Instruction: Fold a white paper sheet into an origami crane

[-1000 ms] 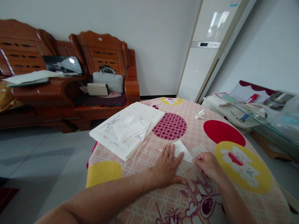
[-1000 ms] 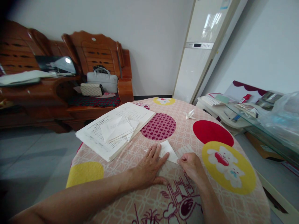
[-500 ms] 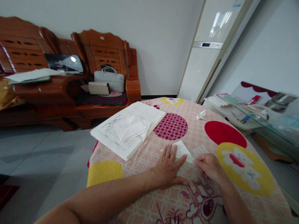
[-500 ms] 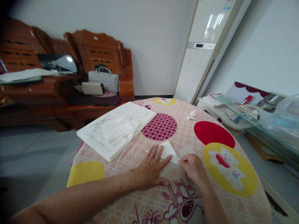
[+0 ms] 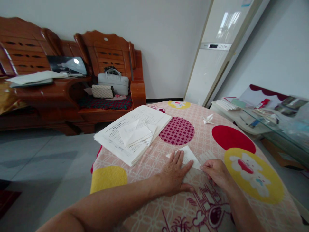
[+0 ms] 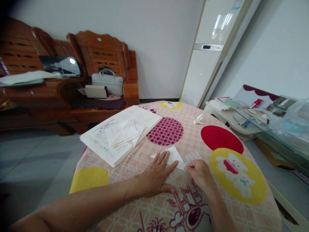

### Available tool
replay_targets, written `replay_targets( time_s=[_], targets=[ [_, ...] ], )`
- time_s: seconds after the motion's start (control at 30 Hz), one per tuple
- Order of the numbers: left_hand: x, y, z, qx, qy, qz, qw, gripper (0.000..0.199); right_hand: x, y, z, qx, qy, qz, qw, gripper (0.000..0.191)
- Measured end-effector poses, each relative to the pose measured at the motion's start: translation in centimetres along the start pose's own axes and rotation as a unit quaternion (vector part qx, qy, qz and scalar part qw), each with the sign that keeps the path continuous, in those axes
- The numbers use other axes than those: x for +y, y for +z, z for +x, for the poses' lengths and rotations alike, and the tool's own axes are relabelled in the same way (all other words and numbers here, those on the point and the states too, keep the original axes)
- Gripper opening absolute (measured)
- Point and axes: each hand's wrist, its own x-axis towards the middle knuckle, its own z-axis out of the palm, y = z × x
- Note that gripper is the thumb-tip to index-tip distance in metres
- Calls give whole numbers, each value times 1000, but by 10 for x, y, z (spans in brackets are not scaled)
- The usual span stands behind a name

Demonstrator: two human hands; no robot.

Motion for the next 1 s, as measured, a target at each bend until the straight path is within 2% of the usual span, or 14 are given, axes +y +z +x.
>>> replay_targets(
  time_s=[0.43, 0.7, 0.77, 0.83, 0.93, 1.0],
  targets=[
    [1, -5, 2, -18, -2, 16, 1000, 95, -6, -1, -2, -1, 5, 7, 1000, 25],
    [0, -6, 1, -19, 2, 30, 999, 91, -4, -10, -4, -43, 23, 45, 998, 19],
    [0, -6, 1, -21, 1, 35, 999, 90, -3, -12, -5, -28, 32, 39, 998, 18],
    [0, -5, 1, -20, 0, 35, 999, 89, -4, -14, -5, 13, 32, 40, 999, 18],
    [-1, -5, 1, -20, 1, 28, 999, 89, -9, -11, -4, 61, -6, 69, 996, 18],
    [-1, -5, 1, -17, 1, 23, 1000, 89, -14, -5, -3, 54, -46, 82, 994, 16]
  ],
)
